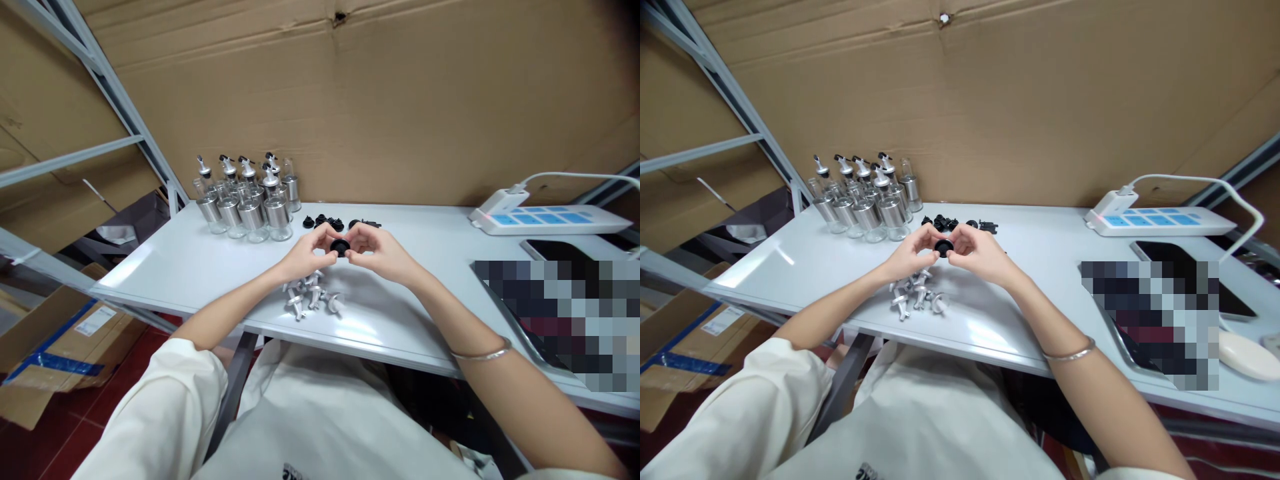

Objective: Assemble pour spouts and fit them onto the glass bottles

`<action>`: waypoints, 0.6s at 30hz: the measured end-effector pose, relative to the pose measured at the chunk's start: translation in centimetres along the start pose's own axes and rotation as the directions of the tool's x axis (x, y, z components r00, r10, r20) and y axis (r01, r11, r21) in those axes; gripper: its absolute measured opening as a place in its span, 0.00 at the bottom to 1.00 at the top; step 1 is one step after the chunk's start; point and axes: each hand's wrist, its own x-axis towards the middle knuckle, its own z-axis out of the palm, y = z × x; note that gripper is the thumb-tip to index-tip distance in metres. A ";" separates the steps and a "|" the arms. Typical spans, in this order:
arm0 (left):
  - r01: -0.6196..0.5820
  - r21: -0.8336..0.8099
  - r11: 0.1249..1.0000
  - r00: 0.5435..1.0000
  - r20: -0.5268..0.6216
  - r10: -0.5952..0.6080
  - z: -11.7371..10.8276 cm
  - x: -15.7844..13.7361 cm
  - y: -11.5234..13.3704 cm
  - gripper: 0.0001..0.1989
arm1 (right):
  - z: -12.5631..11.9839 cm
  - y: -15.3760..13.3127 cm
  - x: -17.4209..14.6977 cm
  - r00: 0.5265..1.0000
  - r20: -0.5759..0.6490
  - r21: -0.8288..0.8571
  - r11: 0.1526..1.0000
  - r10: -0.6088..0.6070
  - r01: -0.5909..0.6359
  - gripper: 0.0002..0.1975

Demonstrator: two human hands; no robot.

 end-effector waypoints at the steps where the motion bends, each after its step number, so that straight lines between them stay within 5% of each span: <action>1: 0.003 0.004 1.000 1.000 -0.001 -0.003 0.0 0.0 0.1 0.13 | 0.0 0.0 0.0 1.000 -0.001 -0.004 1.000 -0.003 0.003 0.09; 18: -0.030 0.073 0.997 0.999 0.021 0.028 0.1 -0.1 0.2 0.11 | 0.0 -0.1 -0.2 1.000 0.016 -0.053 0.999 -0.010 0.011 0.07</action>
